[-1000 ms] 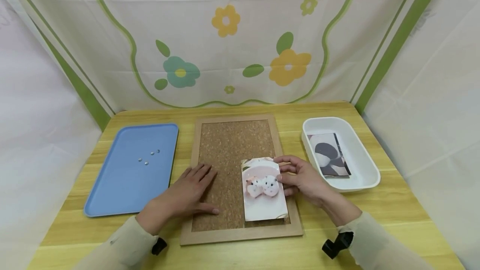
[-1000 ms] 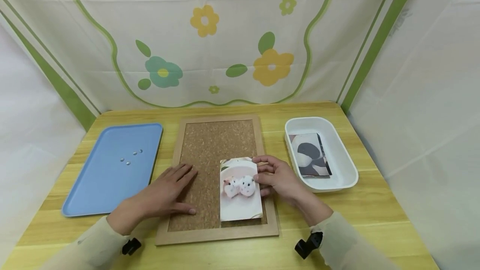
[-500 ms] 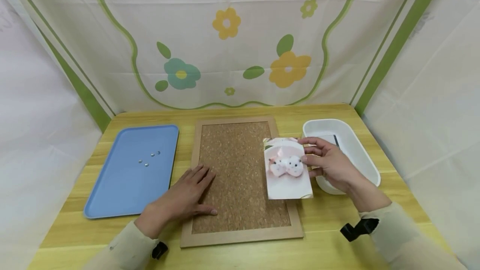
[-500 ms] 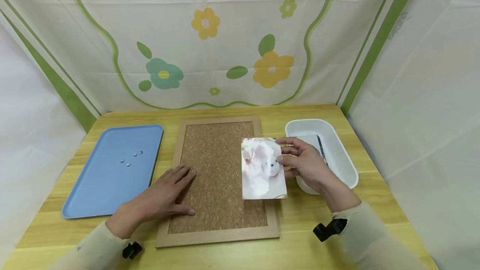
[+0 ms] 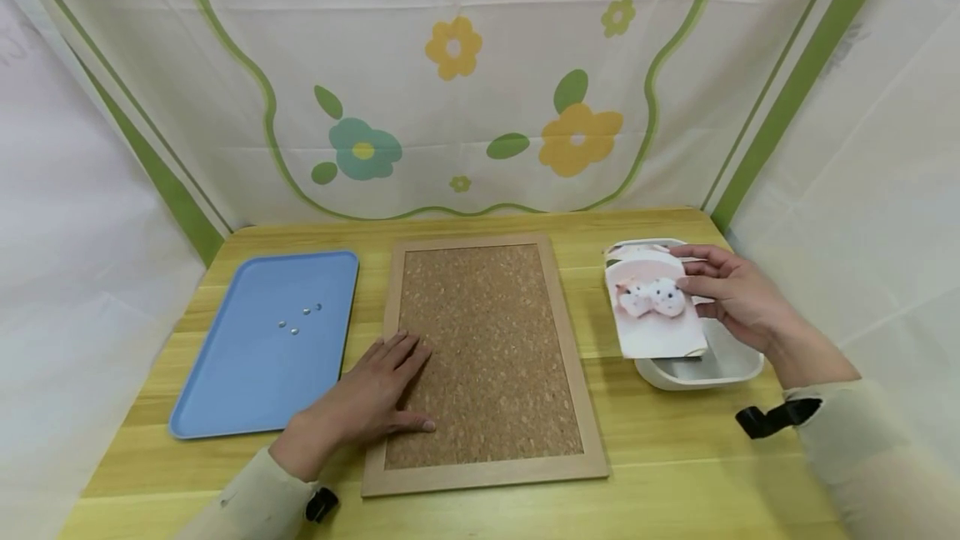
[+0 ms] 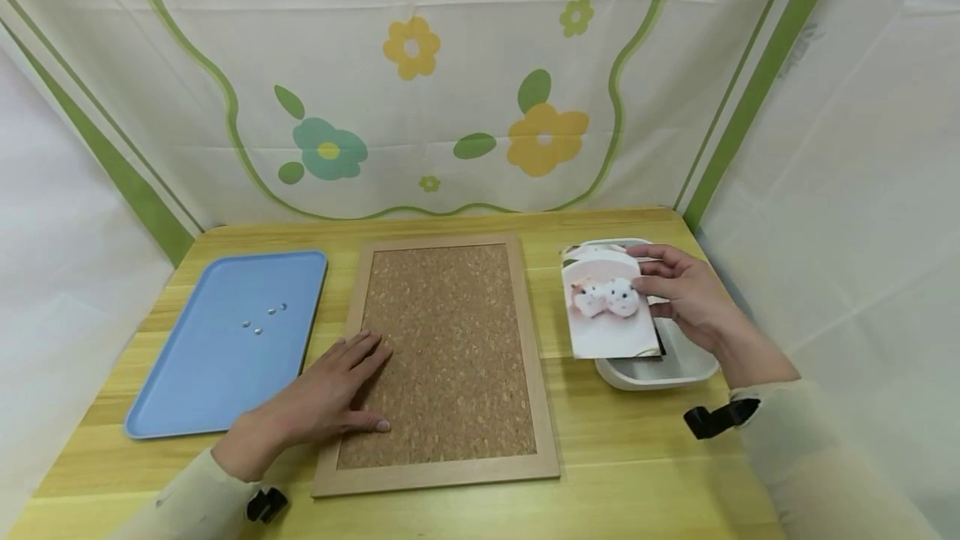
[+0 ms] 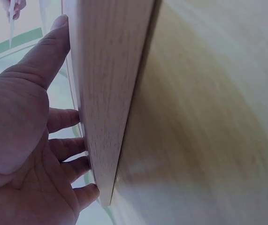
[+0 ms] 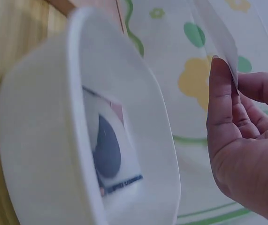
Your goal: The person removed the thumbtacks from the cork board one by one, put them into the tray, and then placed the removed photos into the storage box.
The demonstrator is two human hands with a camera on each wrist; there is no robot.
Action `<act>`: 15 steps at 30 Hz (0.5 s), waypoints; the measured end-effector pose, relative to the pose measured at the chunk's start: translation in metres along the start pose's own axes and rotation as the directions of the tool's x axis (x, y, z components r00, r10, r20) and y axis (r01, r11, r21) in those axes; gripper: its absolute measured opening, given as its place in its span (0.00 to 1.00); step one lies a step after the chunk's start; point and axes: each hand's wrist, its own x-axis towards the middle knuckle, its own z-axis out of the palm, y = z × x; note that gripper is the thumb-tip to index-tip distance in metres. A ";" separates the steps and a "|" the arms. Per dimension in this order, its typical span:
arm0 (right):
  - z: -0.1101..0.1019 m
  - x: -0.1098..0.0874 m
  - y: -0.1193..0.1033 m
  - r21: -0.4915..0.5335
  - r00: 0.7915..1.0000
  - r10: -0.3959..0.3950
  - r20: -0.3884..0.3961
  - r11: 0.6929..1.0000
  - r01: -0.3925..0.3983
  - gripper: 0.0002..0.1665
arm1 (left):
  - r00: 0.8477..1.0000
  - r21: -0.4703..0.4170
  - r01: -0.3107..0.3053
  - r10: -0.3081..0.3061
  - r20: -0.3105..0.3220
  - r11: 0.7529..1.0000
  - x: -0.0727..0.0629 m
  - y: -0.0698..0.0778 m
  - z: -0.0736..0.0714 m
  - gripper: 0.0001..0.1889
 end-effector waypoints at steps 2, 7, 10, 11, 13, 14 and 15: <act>-0.012 0.001 -0.001 -0.012 1.000 0.017 -0.018 1.000 -0.017 0.24 | 1.000 0.005 0.004 -0.004 0.001 1.000 0.000 0.000 0.000 0.55; -0.036 0.006 -0.001 -0.016 0.999 0.039 -0.032 0.999 -0.040 0.24 | 1.000 -0.002 0.011 -0.011 0.005 1.000 0.000 0.000 0.000 0.56; -0.048 0.009 0.001 -0.001 0.999 0.041 -0.020 0.999 -0.041 0.23 | 1.000 -0.014 0.006 -0.006 0.001 1.000 -0.001 0.000 0.000 0.55; -0.051 0.010 0.001 0.004 0.999 0.041 -0.016 0.999 -0.041 0.23 | 1.000 -0.013 0.012 -0.012 0.006 1.000 0.000 0.000 0.000 0.55; -0.058 0.012 0.004 0.010 0.999 0.045 -0.009 0.999 -0.045 0.23 | 1.000 -0.019 0.015 -0.015 0.005 1.000 0.000 0.000 0.001 0.55; -0.061 0.013 0.005 0.011 0.999 0.048 -0.006 0.999 -0.048 0.23 | 1.000 -0.023 0.014 -0.014 0.003 1.000 0.000 0.000 0.001 0.55; -0.064 0.014 0.005 0.009 0.999 0.051 -0.004 0.999 -0.051 0.23 | 1.000 -0.022 0.018 -0.018 0.005 1.000 0.000 0.000 0.001 0.55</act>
